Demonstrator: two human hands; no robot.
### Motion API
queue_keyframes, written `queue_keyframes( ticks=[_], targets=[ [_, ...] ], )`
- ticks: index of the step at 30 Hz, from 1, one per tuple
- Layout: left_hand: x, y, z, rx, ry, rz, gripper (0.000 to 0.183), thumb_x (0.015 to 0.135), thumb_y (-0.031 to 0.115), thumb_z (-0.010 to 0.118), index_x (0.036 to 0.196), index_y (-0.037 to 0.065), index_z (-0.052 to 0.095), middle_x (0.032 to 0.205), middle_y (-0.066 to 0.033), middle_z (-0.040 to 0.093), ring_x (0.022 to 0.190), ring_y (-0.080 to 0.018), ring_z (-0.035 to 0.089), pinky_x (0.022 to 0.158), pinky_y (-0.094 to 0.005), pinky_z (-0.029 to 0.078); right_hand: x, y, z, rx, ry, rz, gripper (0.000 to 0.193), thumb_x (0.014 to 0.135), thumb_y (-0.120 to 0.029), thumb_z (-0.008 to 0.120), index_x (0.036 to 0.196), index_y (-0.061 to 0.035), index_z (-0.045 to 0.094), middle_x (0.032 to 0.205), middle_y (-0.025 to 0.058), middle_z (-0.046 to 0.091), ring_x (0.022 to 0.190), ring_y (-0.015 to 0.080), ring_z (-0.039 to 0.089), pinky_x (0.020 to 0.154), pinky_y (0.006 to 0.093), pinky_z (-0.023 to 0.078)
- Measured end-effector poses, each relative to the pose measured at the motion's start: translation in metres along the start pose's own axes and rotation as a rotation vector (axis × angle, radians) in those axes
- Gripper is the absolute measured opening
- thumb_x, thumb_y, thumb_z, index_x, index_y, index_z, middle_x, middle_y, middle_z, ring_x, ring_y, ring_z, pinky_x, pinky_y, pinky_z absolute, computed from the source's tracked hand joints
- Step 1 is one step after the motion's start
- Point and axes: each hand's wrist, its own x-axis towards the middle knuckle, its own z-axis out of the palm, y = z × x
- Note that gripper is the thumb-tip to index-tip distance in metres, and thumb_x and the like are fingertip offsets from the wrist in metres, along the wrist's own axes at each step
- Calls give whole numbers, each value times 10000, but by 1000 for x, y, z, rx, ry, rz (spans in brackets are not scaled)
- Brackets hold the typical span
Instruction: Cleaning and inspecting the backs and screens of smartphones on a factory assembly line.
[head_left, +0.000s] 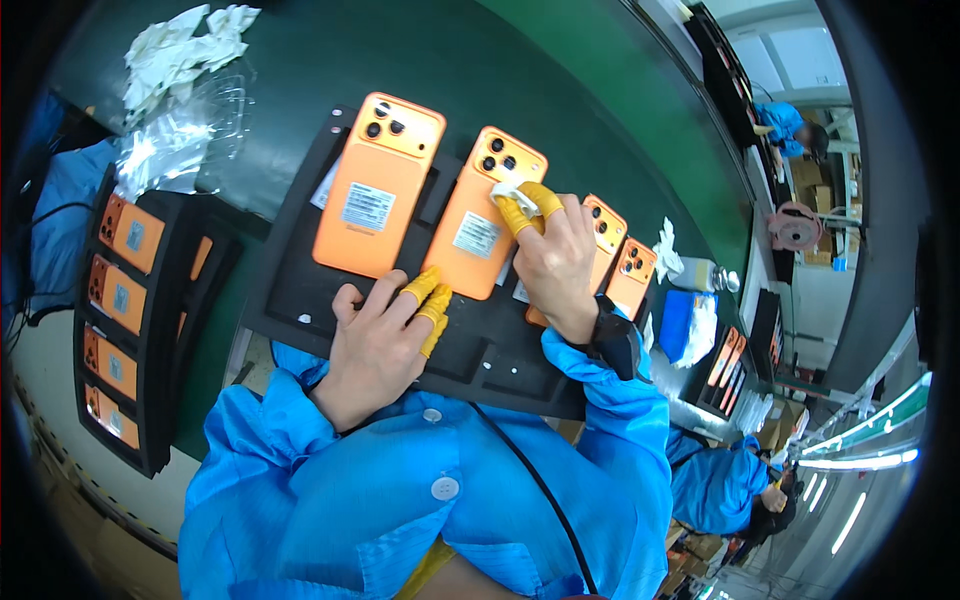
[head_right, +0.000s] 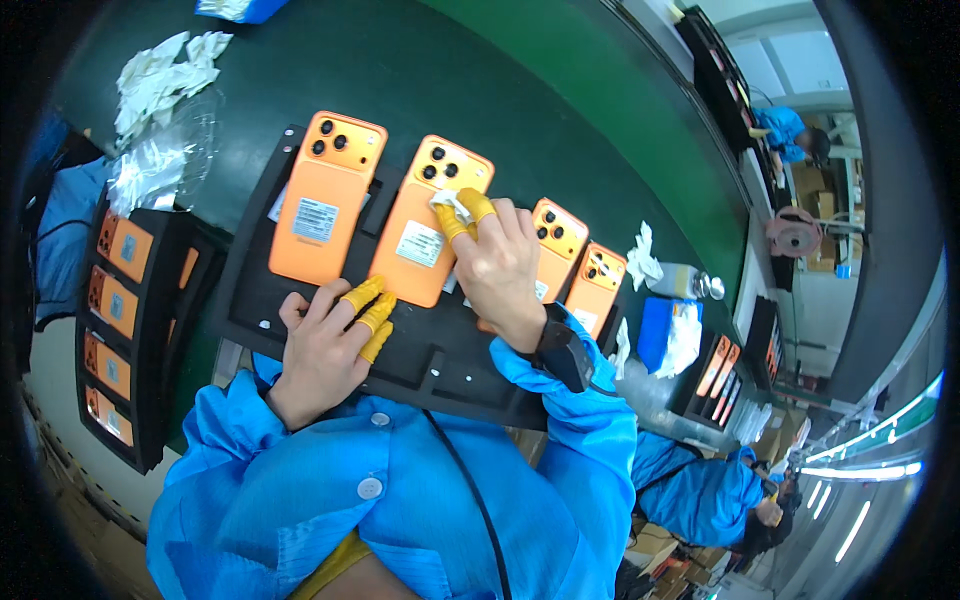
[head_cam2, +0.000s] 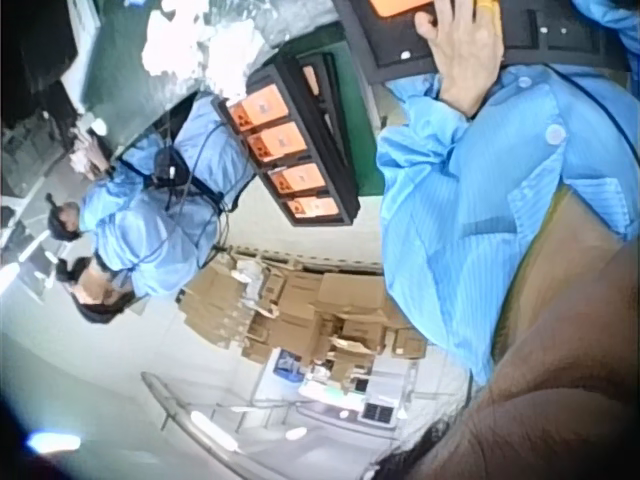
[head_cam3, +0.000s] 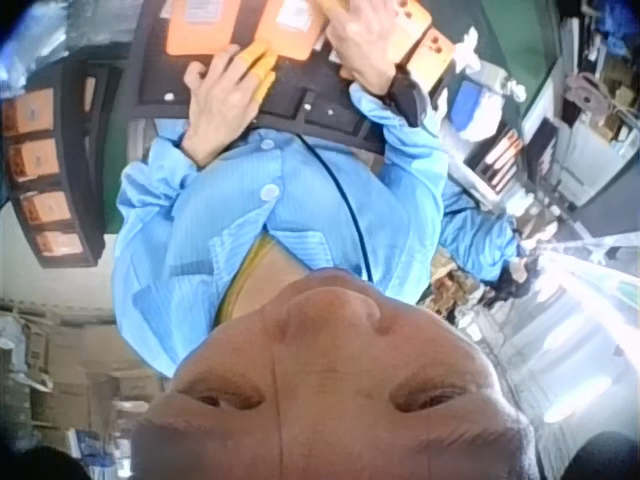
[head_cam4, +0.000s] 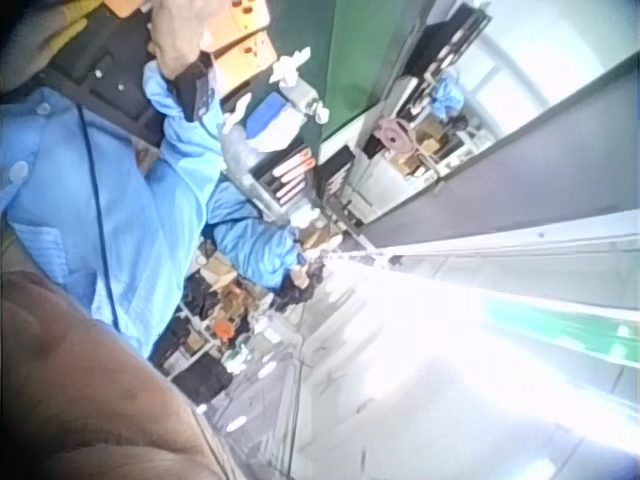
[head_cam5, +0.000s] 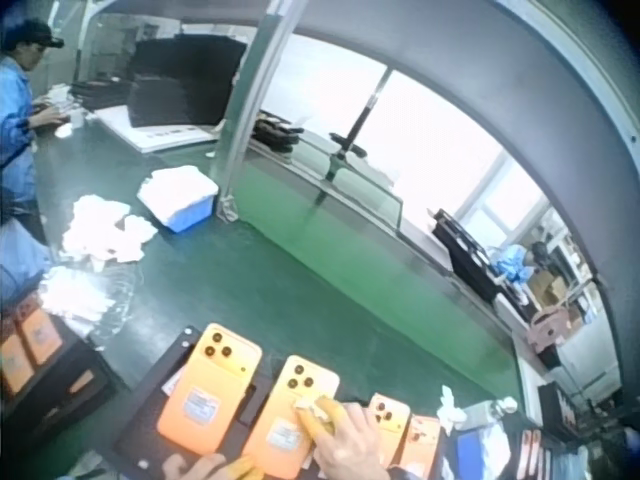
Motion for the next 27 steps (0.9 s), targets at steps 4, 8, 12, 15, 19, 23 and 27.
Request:
queue_keyframes(
  ticks=[4,8,12,15,19,23,27],
  targets=[
    [-5,-2,-5,31,-5,-76,169,729,152,705,875,68,686,1029,-52,613,1082,-250,491,776,-422,256,34,-5,2,58,-25,2,212,587,-26,627,787,-24,697,831,135,572,767,269,514,621,369,386],
    [-3,-2,-5,138,62,-150,240,759,194,691,968,77,688,1114,-13,618,1080,-242,483,766,-415,256,71,-14,27,167,39,-112,247,619,-11,623,853,-33,699,805,109,559,740,251,489,614,361,383],
    [-7,-4,2,160,55,-128,251,777,222,686,986,83,691,1115,2,619,1067,-213,485,774,-394,251,94,-20,49,140,29,-98,238,665,2,612,881,-38,704,765,91,535,754,240,484,618,353,381],
    [-9,-4,2,155,74,-143,260,768,235,688,982,87,692,1155,0,606,1080,-209,464,776,-403,242,94,-22,58,142,3,-127,236,655,-15,637,880,-32,705,755,93,532,750,235,481,615,354,375],
    [-9,-4,4,171,99,-173,240,734,249,699,922,100,689,1125,-14,595,1080,-227,448,768,-421,228,91,-18,53,111,31,-171,193,666,-11,617,837,-21,705,788,98,553,762,232,481,623,349,372],
    [-10,-6,7,175,107,-161,217,706,255,707,861,107,679,1066,-19,590,1054,-224,462,759,-421,220,98,-21,53,81,-14,-114,198,659,-12,622,834,-34,714,762,96,530,751,239,476,620,353,374],
    [-8,-6,6,157,115,-162,201,708,252,706,846,108,677,1055,-19,591,1045,-221,469,757,-420,220,88,-26,55,136,-3,-130,205,661,-16,622,843,-41,715,773,94,527,749,240,478,612,352,369]
  ],
)
